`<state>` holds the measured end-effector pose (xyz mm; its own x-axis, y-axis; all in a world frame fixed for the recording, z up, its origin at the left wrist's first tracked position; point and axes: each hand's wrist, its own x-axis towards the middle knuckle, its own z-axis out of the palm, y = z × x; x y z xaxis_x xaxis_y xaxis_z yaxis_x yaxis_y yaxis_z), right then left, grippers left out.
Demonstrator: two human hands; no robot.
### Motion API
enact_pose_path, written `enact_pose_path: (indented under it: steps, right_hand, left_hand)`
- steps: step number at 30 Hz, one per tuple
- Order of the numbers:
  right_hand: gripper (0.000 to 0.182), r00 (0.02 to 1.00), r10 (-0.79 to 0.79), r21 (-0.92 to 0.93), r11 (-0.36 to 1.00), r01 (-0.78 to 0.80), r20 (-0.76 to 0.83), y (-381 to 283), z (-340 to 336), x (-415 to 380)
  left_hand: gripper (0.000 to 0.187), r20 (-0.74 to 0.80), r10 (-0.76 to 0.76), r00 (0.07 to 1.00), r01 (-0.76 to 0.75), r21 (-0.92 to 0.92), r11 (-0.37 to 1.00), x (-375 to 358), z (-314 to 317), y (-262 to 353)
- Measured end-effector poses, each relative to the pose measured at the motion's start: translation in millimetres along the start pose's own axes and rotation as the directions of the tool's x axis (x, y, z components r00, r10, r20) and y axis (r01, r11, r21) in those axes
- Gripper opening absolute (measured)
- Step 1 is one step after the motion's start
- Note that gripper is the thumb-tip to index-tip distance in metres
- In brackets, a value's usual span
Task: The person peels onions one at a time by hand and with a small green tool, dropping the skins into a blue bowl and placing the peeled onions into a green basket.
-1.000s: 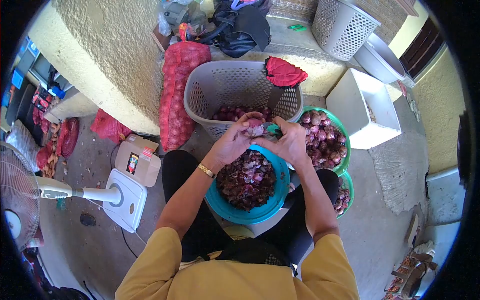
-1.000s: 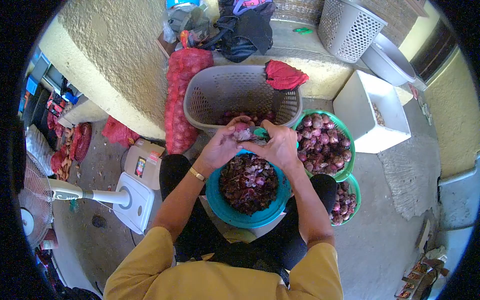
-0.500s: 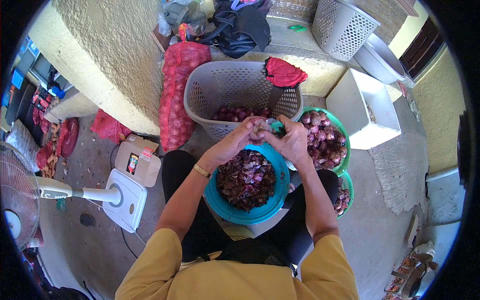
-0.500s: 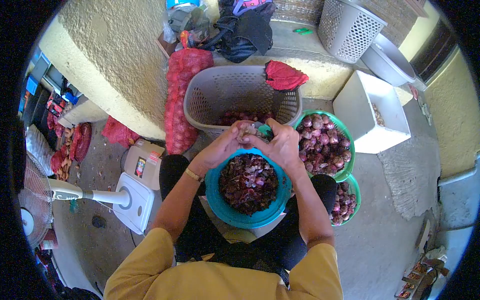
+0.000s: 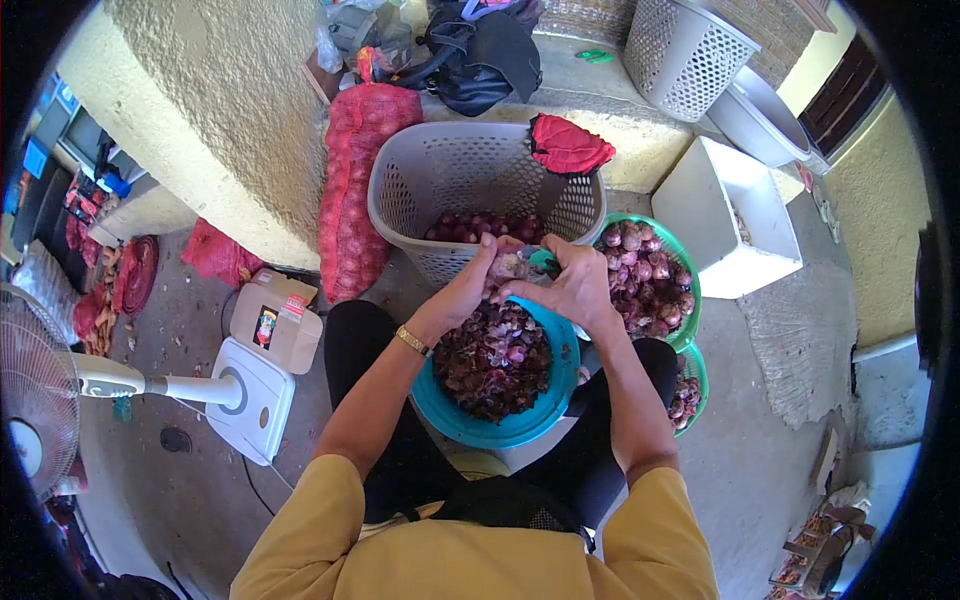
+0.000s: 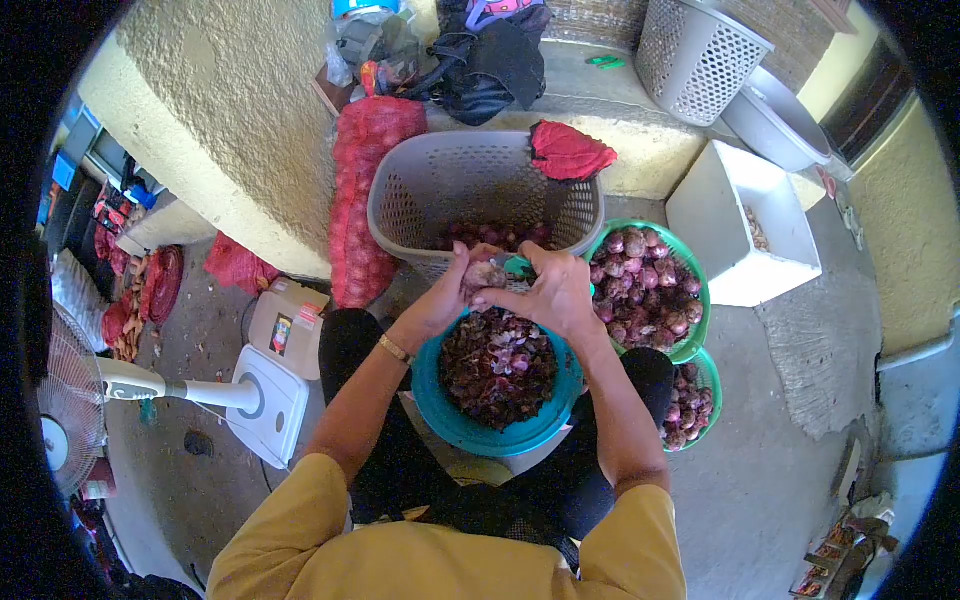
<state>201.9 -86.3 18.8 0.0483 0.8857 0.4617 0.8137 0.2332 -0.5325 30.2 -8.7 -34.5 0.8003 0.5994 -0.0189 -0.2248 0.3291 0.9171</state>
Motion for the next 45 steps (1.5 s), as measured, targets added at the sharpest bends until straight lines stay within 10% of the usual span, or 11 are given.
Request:
enact_pose_path:
  steps: [30,45]
  right_hand:
    - [0.067,0.968,-0.194,-0.174,0.960,0.221,0.160,-7.5,9.0,-1.3]
    - [0.067,0.964,-0.208,-0.150,0.961,0.234,0.166,-0.5,17.2,-4.8]
  left_hand:
    - [0.063,0.016,-0.501,0.865,0.454,0.397,0.797,-7.2,-14.1,38.6]
    - [0.061,-0.030,-0.433,0.901,0.408,0.395,0.823,-8.3,-16.3,28.7]
